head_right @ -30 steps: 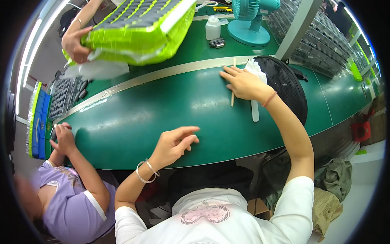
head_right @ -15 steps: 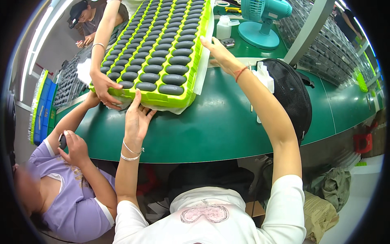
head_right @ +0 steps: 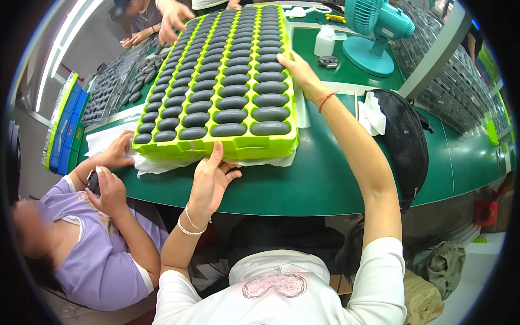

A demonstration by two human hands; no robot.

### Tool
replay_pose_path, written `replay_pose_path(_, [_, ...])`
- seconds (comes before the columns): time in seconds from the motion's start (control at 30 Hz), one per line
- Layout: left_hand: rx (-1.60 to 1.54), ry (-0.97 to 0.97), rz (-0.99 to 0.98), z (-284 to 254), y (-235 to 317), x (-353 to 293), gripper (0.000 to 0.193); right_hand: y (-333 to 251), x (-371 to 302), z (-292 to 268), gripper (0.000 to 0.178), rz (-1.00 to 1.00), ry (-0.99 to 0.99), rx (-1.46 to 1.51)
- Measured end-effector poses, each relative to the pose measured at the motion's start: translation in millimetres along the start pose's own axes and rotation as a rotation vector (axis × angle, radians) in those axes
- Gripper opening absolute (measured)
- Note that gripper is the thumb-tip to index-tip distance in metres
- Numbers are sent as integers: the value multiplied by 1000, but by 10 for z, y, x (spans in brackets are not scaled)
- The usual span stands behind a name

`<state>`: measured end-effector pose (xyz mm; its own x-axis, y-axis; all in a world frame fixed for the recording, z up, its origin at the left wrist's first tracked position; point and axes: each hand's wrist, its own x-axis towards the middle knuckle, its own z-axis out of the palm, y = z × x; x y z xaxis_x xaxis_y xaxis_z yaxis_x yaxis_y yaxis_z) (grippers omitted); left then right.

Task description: The person assembles a small grey electronic device, likely a charging case for earbuds. They open the case, insert a battery and circuit board, and then close the casing. The person handles the device multiple times, opening and closing it to check the fit, and places it on a green tray with other similar units.

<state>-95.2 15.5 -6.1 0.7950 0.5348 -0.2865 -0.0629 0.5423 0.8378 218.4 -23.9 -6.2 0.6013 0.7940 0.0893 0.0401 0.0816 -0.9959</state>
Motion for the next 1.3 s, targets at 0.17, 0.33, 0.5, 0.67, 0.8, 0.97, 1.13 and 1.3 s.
replay_pose_path(0.17, [-3,-56,25,-1,43,188,41,137,225,-115,57,-23,7,144])
replay_pose_path(0.33, [-43,-57,16,-22,49,206,35,36,170,-55,52,-26,-36,183])
replay_pose_path(0.5, [-57,-60,10,-141,-23,22,26,70,-24,-95,57,-26,-41,120])
replay_pose_path(0.67, [227,-151,-25,-189,-104,-91,21,-7,-299,167,62,24,-57,195])
replay_pose_path(0.8, [372,-217,4,-94,-192,10,19,-62,-329,215,63,-21,-59,181])
replay_pose_path(0.97, [601,-302,114,-38,-305,79,18,101,-347,-93,62,-180,154,-237])
replay_pose_path(1.13, [760,-288,277,-48,-329,22,13,-304,-1041,-62,48,-227,146,-305])
replay_pose_path(1.3, [583,-696,21,-109,-394,-437,14,-562,-1851,-137,31,-211,-160,-424])
